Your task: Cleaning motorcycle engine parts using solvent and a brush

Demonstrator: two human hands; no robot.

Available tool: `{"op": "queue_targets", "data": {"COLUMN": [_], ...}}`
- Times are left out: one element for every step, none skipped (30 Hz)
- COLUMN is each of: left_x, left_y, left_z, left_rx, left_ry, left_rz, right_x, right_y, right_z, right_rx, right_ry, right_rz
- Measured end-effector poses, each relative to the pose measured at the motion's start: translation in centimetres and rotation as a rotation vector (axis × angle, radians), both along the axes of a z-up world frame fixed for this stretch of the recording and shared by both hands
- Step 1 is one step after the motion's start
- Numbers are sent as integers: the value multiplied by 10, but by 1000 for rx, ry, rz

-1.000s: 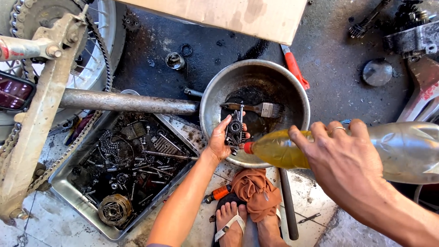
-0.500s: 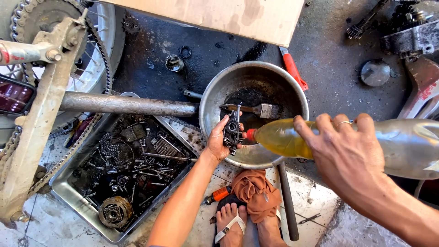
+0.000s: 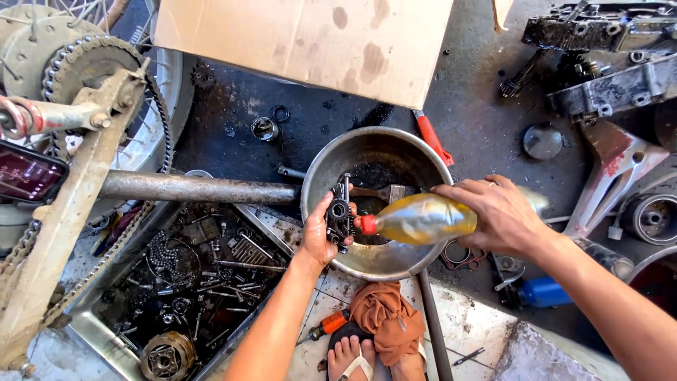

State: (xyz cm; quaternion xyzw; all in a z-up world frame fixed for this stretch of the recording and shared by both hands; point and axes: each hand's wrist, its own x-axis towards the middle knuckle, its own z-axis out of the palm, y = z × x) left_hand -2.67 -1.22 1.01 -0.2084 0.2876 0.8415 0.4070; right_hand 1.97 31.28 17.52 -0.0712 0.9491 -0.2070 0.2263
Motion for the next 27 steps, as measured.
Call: {"op": "queue_targets", "data": {"left_x": [-2,-4,-5,-6,-6,-6,-7,-8,-10,-7,-6,-4,0,5,9,5,4,2,-1,-4,-8,-4,-1,2,6,10,13], "left_y": [0,1,3,2,4,6,10,13,17,18,20,21,18,15,12,15,17,19,20,21,23,20,16,14,10,6,5], "left_z": [-2,-5,-7,-2,4,8,18,28,37,32,28,24,12,1,-12,3,18,33,41,49,58,47,36,24,19,13,7], "left_rx": [-3,-17,-28,-27,-28,-29,-25,-27,-29,-27,-36,-45,-43,-69,-94,-91,-94,-97,-97,-94,-90,-89,-121,-154,-152,-192,-229], "left_ry": [5,11,13,15,19,22,16,34,57,57,53,49,53,34,15,18,39,61,61,72,88,92,82,72,76,57,35], "left_rz": [-8,-9,-7,-13,-9,-4,-7,-14,-17,-17,-23,-29,-25,-19,-15,-12,-2,9,11,12,14,18,13,8,6,9,3], "right_x": [2,5,7,11,16,22,27,32,35,38,39,41,43,46,48,47,48,48,52,55,56,63,70,77,84,90,100], "right_y": [6,12,19,26,35,44,48,52,56,53,50,47,48,49,50,47,43,40,41,42,45,49,52,56,57,58,59], "right_z": [-15,-30,-44,-57,-69,-82,-79,-77,-75,-72,-69,-65,-73,-81,-89,-85,-81,-78,-84,-89,-94,-107,-120,-133,-142,-152,-161], "right_rx": [-3,-114,-221,-220,-295,-370,-365,-392,-422,-420,-422,-423,-424,-462,-498,-498,-572,-647,-648,-607,-567,-569,-536,-502,-502,-483,-455], "right_ry": [5,99,191,193,282,373,368,453,542,542,625,708,711,728,745,749,787,825,824,865,910,912,931,950,955,970,986], "right_rz": [-8,-57,-103,-110,-238,-367,-371,-473,-573,-573,-633,-692,-688,-757,-828,-824,-846,-867,-865,-861,-853,-848,-836,-824,-825,-841,-866]}}
